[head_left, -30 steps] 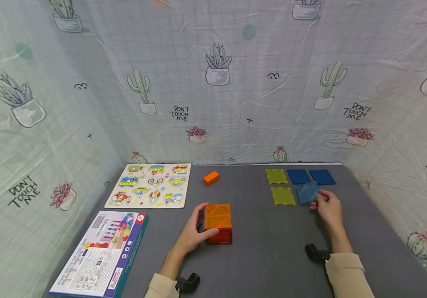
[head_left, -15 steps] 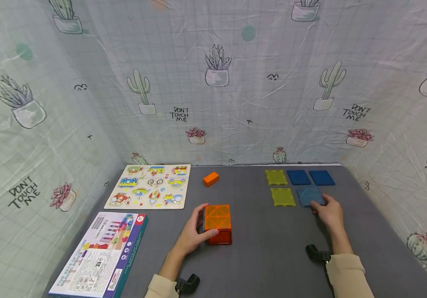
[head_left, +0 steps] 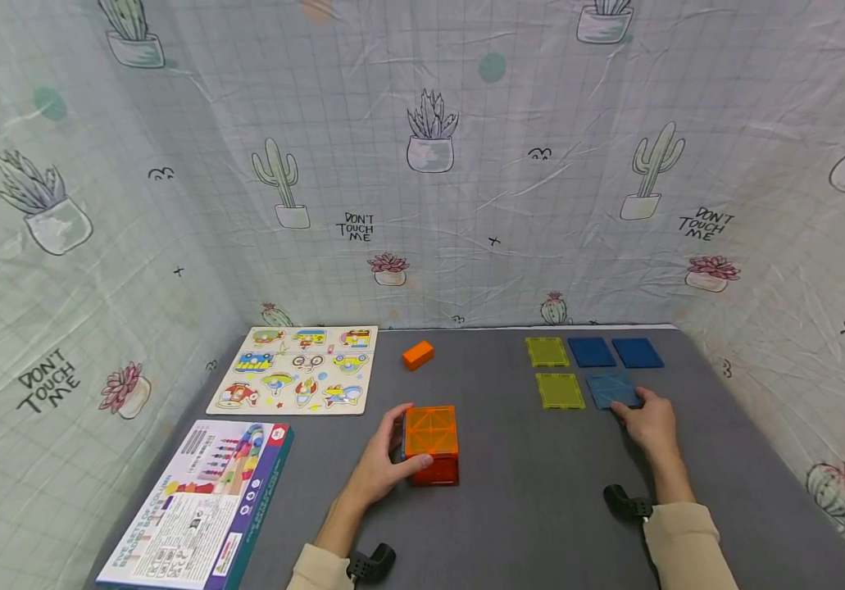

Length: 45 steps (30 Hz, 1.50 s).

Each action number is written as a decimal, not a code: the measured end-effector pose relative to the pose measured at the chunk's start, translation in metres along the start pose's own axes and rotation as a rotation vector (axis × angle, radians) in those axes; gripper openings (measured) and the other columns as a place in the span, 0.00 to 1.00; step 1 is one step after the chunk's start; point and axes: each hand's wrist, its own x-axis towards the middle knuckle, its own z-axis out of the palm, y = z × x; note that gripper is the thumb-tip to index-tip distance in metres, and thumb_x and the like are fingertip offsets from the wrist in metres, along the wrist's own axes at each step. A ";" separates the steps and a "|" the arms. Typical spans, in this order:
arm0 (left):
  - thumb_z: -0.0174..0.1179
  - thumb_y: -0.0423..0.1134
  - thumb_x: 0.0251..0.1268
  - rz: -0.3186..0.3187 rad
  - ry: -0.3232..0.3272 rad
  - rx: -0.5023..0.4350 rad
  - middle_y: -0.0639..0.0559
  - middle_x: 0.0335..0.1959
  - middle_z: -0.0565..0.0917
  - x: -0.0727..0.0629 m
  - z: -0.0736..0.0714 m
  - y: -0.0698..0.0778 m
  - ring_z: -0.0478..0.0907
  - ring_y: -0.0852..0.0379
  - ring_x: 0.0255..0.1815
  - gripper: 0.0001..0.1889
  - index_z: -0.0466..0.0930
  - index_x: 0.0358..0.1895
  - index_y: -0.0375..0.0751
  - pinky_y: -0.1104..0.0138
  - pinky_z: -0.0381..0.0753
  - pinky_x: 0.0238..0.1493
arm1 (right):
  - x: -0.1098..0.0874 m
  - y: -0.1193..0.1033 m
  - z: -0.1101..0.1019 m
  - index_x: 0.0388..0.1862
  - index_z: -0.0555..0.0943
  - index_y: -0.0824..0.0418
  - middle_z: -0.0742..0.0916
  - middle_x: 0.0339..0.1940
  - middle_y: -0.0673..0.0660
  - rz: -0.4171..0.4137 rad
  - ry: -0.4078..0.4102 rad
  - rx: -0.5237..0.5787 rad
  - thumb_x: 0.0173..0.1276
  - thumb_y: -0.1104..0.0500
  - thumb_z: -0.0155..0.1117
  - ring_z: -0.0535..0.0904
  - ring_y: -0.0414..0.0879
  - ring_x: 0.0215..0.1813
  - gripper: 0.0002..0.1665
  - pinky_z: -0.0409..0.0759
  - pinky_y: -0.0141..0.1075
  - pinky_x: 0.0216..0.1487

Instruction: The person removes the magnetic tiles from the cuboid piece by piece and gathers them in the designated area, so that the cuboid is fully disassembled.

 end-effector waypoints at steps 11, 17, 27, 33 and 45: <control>0.69 0.45 0.59 0.005 0.000 -0.002 0.54 0.69 0.71 0.000 0.000 0.000 0.70 0.54 0.66 0.43 0.58 0.77 0.50 0.55 0.69 0.72 | -0.004 -0.003 -0.002 0.72 0.59 0.81 0.68 0.68 0.83 -0.021 0.017 0.048 0.72 0.56 0.61 0.73 0.74 0.63 0.41 0.69 0.62 0.67; 0.69 0.44 0.59 0.009 0.005 0.001 0.55 0.69 0.71 0.001 0.000 -0.002 0.70 0.54 0.67 0.43 0.58 0.76 0.53 0.53 0.68 0.73 | -0.009 -0.016 -0.007 0.71 0.63 0.80 0.71 0.67 0.81 -0.073 0.083 0.073 0.72 0.51 0.61 0.67 0.73 0.68 0.42 0.70 0.63 0.65; 0.70 0.42 0.59 0.015 -0.004 -0.012 0.53 0.66 0.73 0.001 -0.001 -0.004 0.73 0.54 0.63 0.44 0.57 0.77 0.46 0.64 0.70 0.70 | -0.027 -0.055 -0.009 0.72 0.65 0.75 0.73 0.66 0.75 -0.208 0.101 0.070 0.72 0.45 0.62 0.81 0.67 0.54 0.43 0.81 0.55 0.48; 0.70 0.44 0.59 0.009 -0.004 -0.004 0.54 0.67 0.72 0.001 -0.001 -0.003 0.72 0.54 0.64 0.44 0.57 0.77 0.47 0.64 0.71 0.70 | -0.040 -0.079 -0.004 0.72 0.67 0.73 0.72 0.64 0.72 -0.289 0.056 0.092 0.70 0.43 0.64 0.79 0.54 0.41 0.44 0.75 0.36 0.36; 0.69 0.45 0.59 0.013 0.007 -0.006 0.53 0.70 0.70 0.001 0.000 -0.004 0.70 0.54 0.66 0.45 0.56 0.78 0.48 0.63 0.69 0.72 | -0.062 -0.109 0.009 0.70 0.70 0.69 0.73 0.61 0.69 -0.439 0.033 0.131 0.68 0.48 0.68 0.78 0.51 0.41 0.40 0.76 0.31 0.34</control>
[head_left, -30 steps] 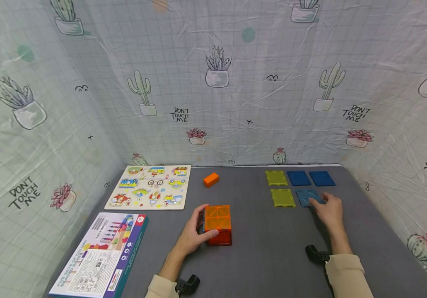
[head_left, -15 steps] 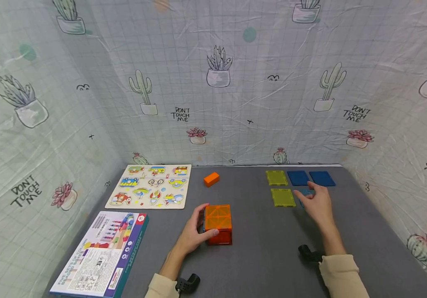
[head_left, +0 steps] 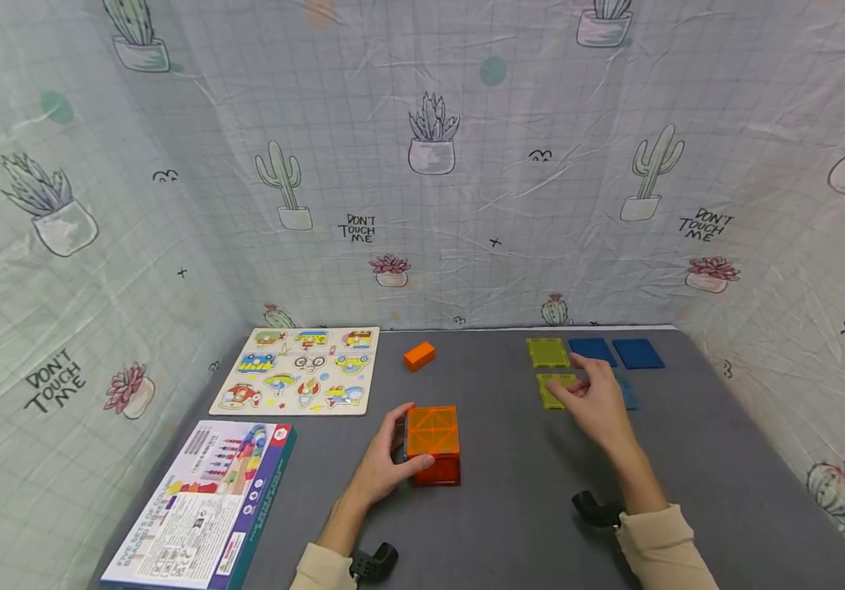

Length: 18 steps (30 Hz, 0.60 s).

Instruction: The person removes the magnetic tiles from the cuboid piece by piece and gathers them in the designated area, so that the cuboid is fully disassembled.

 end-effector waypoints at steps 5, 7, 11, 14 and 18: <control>0.70 0.45 0.58 0.003 0.010 0.002 0.53 0.70 0.70 -0.001 0.001 0.000 0.70 0.54 0.66 0.44 0.57 0.77 0.51 0.63 0.69 0.71 | 0.000 -0.012 0.008 0.71 0.70 0.68 0.73 0.61 0.68 -0.032 -0.029 0.032 0.67 0.49 0.70 0.79 0.53 0.44 0.39 0.78 0.32 0.36; 0.70 0.45 0.58 0.006 0.010 0.005 0.53 0.70 0.70 -0.001 0.001 0.000 0.70 0.55 0.66 0.44 0.57 0.77 0.51 0.64 0.70 0.71 | 0.002 -0.016 0.013 0.71 0.70 0.67 0.74 0.61 0.67 -0.043 -0.043 0.039 0.67 0.50 0.70 0.79 0.53 0.44 0.39 0.78 0.34 0.38; 0.69 0.44 0.59 0.030 -0.006 -0.004 0.52 0.71 0.70 -0.002 -0.001 0.000 0.70 0.54 0.67 0.44 0.56 0.78 0.49 0.61 0.70 0.71 | 0.004 -0.024 0.023 0.71 0.70 0.66 0.75 0.60 0.67 -0.068 -0.072 0.072 0.66 0.51 0.71 0.79 0.52 0.44 0.39 0.78 0.35 0.40; 0.66 0.43 0.60 0.071 -0.019 -0.017 0.51 0.71 0.71 -0.002 -0.003 -0.001 0.70 0.52 0.68 0.43 0.55 0.78 0.48 0.57 0.70 0.71 | 0.002 -0.033 0.029 0.71 0.70 0.65 0.75 0.60 0.66 -0.086 -0.099 0.105 0.65 0.51 0.72 0.78 0.51 0.44 0.40 0.78 0.33 0.41; 0.65 0.43 0.60 0.103 -0.026 -0.032 0.49 0.71 0.71 -0.003 -0.003 -0.002 0.70 0.50 0.67 0.43 0.55 0.78 0.48 0.57 0.71 0.70 | -0.002 -0.042 0.038 0.71 0.71 0.64 0.77 0.60 0.64 -0.115 -0.133 0.124 0.64 0.51 0.73 0.77 0.49 0.43 0.40 0.78 0.33 0.43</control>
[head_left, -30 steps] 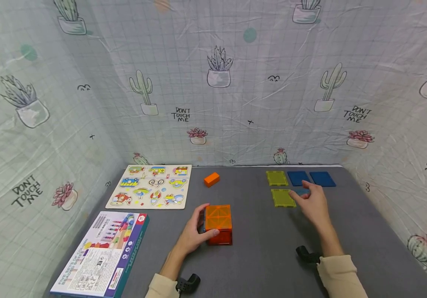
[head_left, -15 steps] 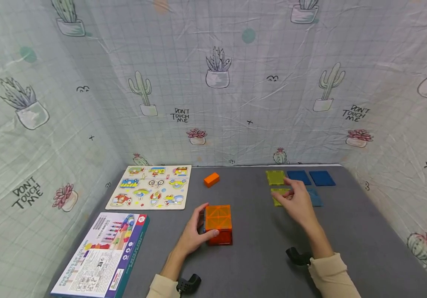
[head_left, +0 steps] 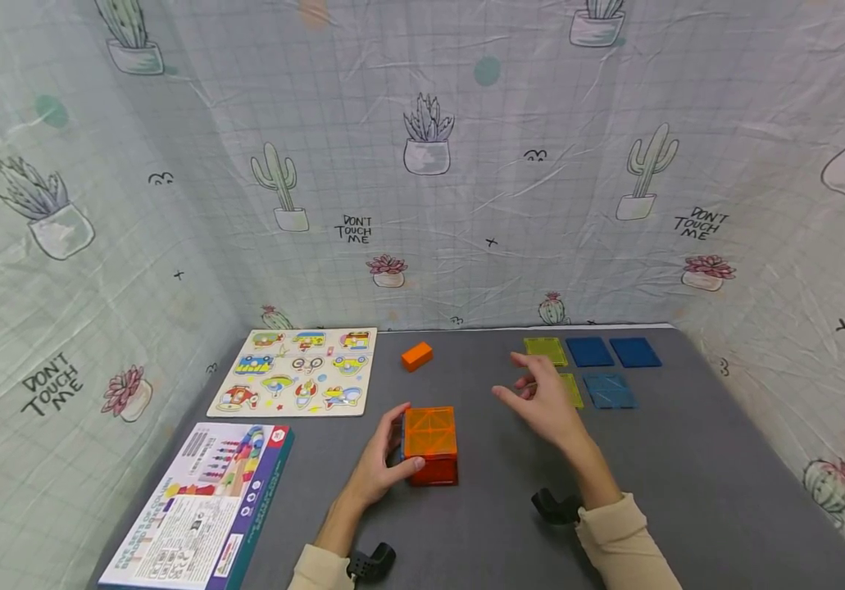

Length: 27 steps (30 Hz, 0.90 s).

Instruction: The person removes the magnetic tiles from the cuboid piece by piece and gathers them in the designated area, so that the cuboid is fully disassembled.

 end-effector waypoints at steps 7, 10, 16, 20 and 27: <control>0.66 0.42 0.59 -0.009 0.021 -0.013 0.49 0.72 0.70 -0.001 0.001 0.002 0.71 0.50 0.68 0.43 0.56 0.77 0.42 0.66 0.72 0.68 | -0.004 -0.011 0.019 0.69 0.74 0.62 0.78 0.58 0.61 -0.051 -0.088 0.003 0.61 0.50 0.75 0.77 0.45 0.40 0.39 0.82 0.39 0.45; 0.66 0.42 0.59 -0.010 0.022 -0.006 0.49 0.73 0.70 -0.001 0.001 0.003 0.71 0.51 0.69 0.43 0.56 0.77 0.41 0.66 0.73 0.67 | -0.007 -0.013 0.028 0.68 0.74 0.61 0.78 0.55 0.58 -0.070 -0.139 -0.017 0.62 0.50 0.75 0.76 0.43 0.39 0.38 0.82 0.37 0.44; 0.66 0.44 0.59 -0.006 0.027 0.002 0.49 0.73 0.70 -0.001 0.002 0.003 0.71 0.49 0.69 0.43 0.57 0.77 0.42 0.64 0.74 0.67 | -0.011 -0.018 0.044 0.66 0.75 0.62 0.79 0.47 0.56 -0.087 -0.225 -0.042 0.64 0.51 0.73 0.74 0.41 0.38 0.35 0.77 0.29 0.40; 0.66 0.45 0.59 -0.017 0.029 0.004 0.50 0.74 0.69 0.000 0.002 0.003 0.70 0.50 0.69 0.43 0.57 0.77 0.44 0.63 0.73 0.68 | -0.013 -0.019 0.050 0.65 0.76 0.63 0.80 0.44 0.56 -0.106 -0.277 -0.032 0.65 0.50 0.72 0.74 0.42 0.38 0.33 0.77 0.28 0.40; 0.65 0.44 0.60 -0.016 0.011 0.011 0.51 0.71 0.72 0.000 0.001 0.002 0.72 0.51 0.66 0.41 0.58 0.77 0.51 0.60 0.73 0.68 | -0.016 -0.020 0.057 0.69 0.73 0.64 0.78 0.47 0.53 -0.127 -0.406 -0.043 0.58 0.40 0.75 0.73 0.42 0.42 0.47 0.77 0.29 0.42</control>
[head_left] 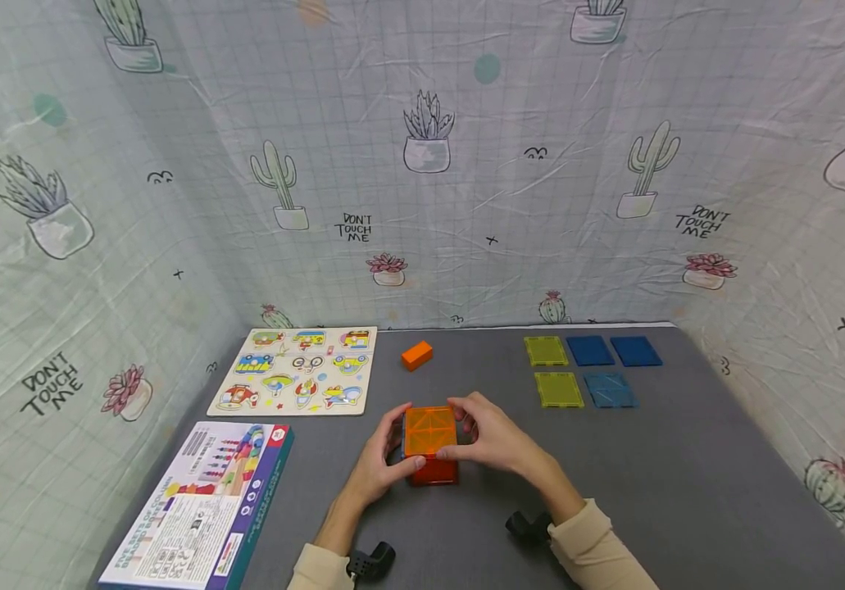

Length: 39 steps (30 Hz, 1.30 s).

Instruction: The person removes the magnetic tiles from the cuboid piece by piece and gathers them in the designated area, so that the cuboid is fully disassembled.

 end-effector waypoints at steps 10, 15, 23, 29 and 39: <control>0.66 0.43 0.60 0.022 -0.008 -0.007 0.50 0.70 0.73 0.001 -0.001 -0.002 0.72 0.49 0.66 0.40 0.59 0.76 0.50 0.60 0.74 0.67 | 0.002 0.004 0.004 0.68 0.72 0.62 0.78 0.46 0.52 0.024 -0.030 0.063 0.55 0.41 0.78 0.74 0.45 0.43 0.47 0.77 0.28 0.41; 0.66 0.42 0.61 0.015 -0.008 -0.006 0.52 0.70 0.73 0.000 -0.002 -0.003 0.72 0.51 0.66 0.40 0.59 0.76 0.51 0.61 0.73 0.68 | 0.003 0.004 0.004 0.66 0.73 0.61 0.78 0.45 0.51 0.012 -0.018 0.061 0.54 0.42 0.79 0.74 0.44 0.42 0.46 0.77 0.28 0.40; 0.66 0.42 0.60 0.002 -0.010 0.001 0.53 0.70 0.72 0.000 -0.001 -0.002 0.72 0.49 0.67 0.40 0.58 0.76 0.48 0.55 0.72 0.69 | 0.003 0.005 0.001 0.65 0.76 0.59 0.81 0.43 0.49 0.018 0.003 0.055 0.52 0.41 0.80 0.75 0.42 0.42 0.45 0.78 0.28 0.40; 0.66 0.42 0.60 0.004 -0.012 -0.007 0.51 0.69 0.74 0.001 -0.001 -0.001 0.72 0.49 0.66 0.41 0.58 0.76 0.45 0.58 0.73 0.69 | 0.003 0.005 0.000 0.65 0.76 0.60 0.82 0.42 0.49 0.026 0.000 0.060 0.51 0.41 0.80 0.76 0.43 0.42 0.46 0.78 0.28 0.39; 0.66 0.43 0.60 0.013 -0.013 -0.011 0.51 0.68 0.74 0.001 -0.001 0.001 0.73 0.50 0.64 0.39 0.59 0.76 0.53 0.63 0.73 0.68 | 0.002 0.007 -0.002 0.63 0.76 0.59 0.82 0.42 0.49 0.044 -0.009 0.067 0.51 0.41 0.80 0.76 0.41 0.41 0.44 0.78 0.29 0.41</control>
